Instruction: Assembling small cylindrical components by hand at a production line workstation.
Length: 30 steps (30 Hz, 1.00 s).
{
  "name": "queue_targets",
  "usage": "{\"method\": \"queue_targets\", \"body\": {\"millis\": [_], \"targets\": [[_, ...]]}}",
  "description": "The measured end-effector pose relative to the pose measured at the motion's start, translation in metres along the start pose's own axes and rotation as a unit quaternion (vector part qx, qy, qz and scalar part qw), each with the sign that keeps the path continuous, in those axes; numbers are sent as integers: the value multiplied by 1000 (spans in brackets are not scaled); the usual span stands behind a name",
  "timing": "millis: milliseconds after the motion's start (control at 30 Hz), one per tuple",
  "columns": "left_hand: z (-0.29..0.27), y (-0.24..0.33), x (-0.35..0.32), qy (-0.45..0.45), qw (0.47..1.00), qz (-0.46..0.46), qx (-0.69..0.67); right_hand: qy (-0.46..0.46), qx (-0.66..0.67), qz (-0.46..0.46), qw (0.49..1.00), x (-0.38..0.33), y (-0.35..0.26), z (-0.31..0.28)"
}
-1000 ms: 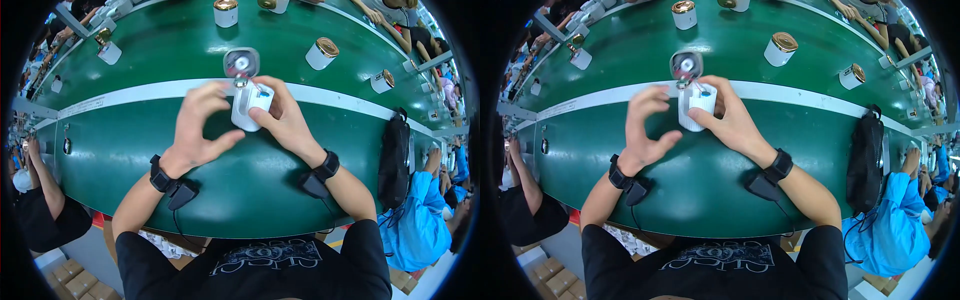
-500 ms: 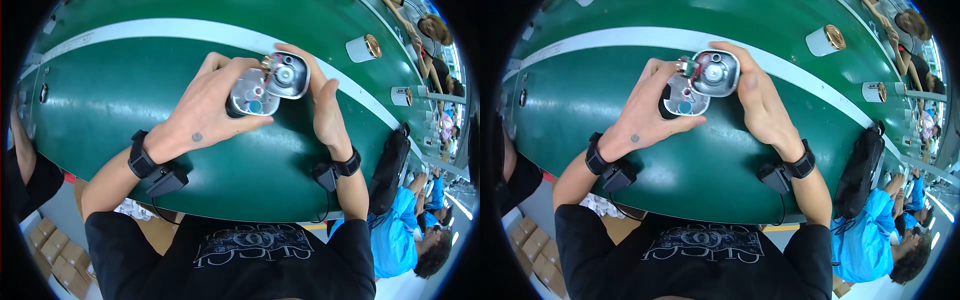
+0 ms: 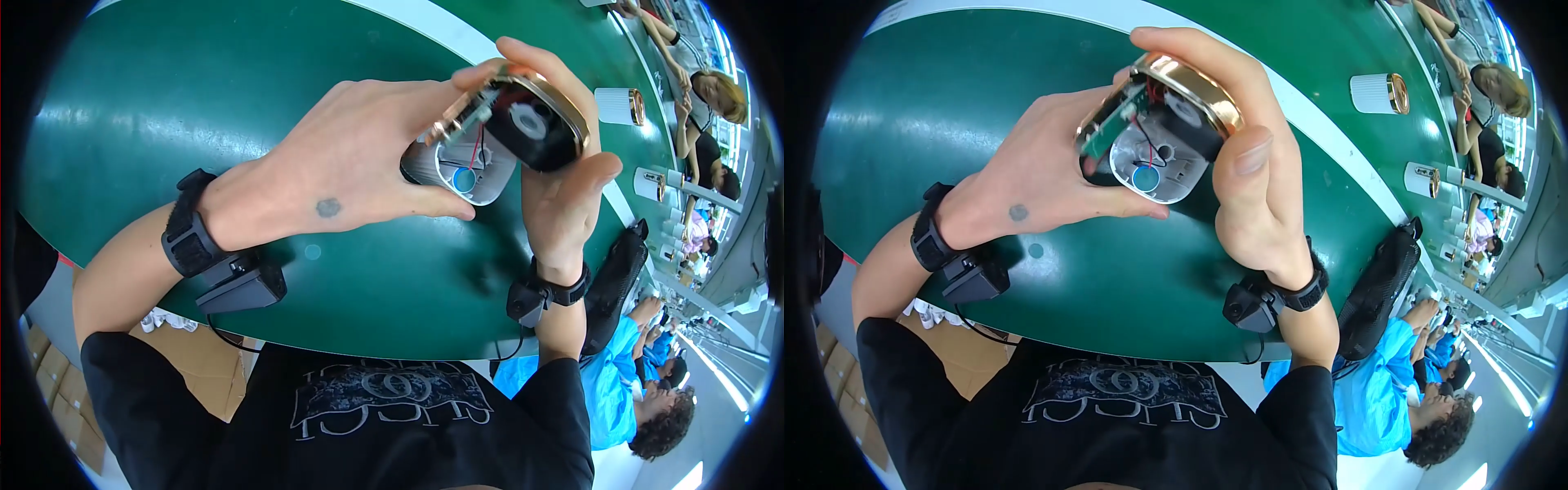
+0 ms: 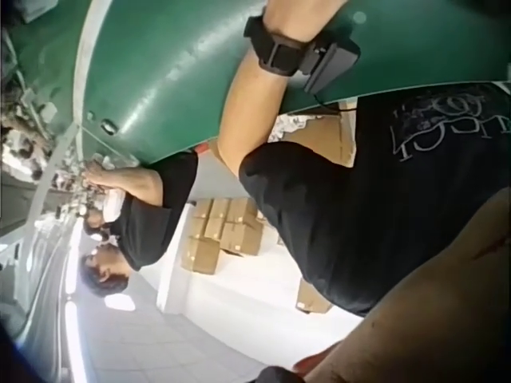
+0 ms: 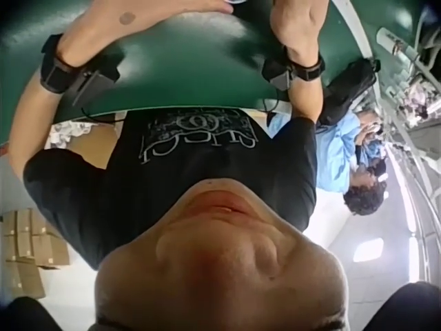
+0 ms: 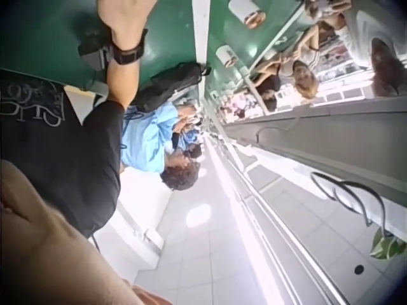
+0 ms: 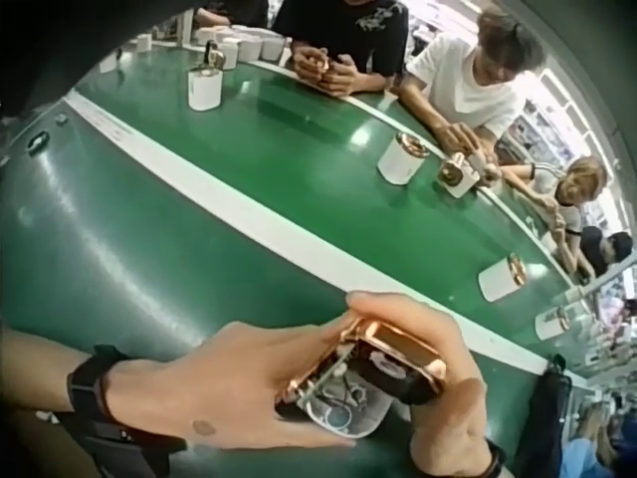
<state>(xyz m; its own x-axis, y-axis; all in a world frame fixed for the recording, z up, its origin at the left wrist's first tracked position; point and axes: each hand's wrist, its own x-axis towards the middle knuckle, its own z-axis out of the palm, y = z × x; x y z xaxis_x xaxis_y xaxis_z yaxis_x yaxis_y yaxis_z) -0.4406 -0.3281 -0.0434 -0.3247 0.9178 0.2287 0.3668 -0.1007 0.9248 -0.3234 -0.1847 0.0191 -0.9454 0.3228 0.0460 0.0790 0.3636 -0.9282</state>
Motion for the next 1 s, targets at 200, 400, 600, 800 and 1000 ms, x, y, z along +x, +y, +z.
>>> {"method": "queue_targets", "body": {"millis": [200, 400, 600, 800, 1000], "targets": [[-11, 20, 4, -80, 973, -174, -125, 38, -51, -20, 998, 0, -6, 1], [2, -12, -3, 22, 999, 33, -28, -12, -91, -127, 988, 7, 9, -1], [-7, 12, -4, -70, 956, -191, -212, -70, -145, -251, 955, 12, 24, -8], [-2, 7, -3, -21, 972, -85, -217, -15, -81, -200, 976, 6, 31, -4], [-19, 13, -1, -74, 957, -193, -202, -54, -98, -240, 964, 10, 34, -15]]}}
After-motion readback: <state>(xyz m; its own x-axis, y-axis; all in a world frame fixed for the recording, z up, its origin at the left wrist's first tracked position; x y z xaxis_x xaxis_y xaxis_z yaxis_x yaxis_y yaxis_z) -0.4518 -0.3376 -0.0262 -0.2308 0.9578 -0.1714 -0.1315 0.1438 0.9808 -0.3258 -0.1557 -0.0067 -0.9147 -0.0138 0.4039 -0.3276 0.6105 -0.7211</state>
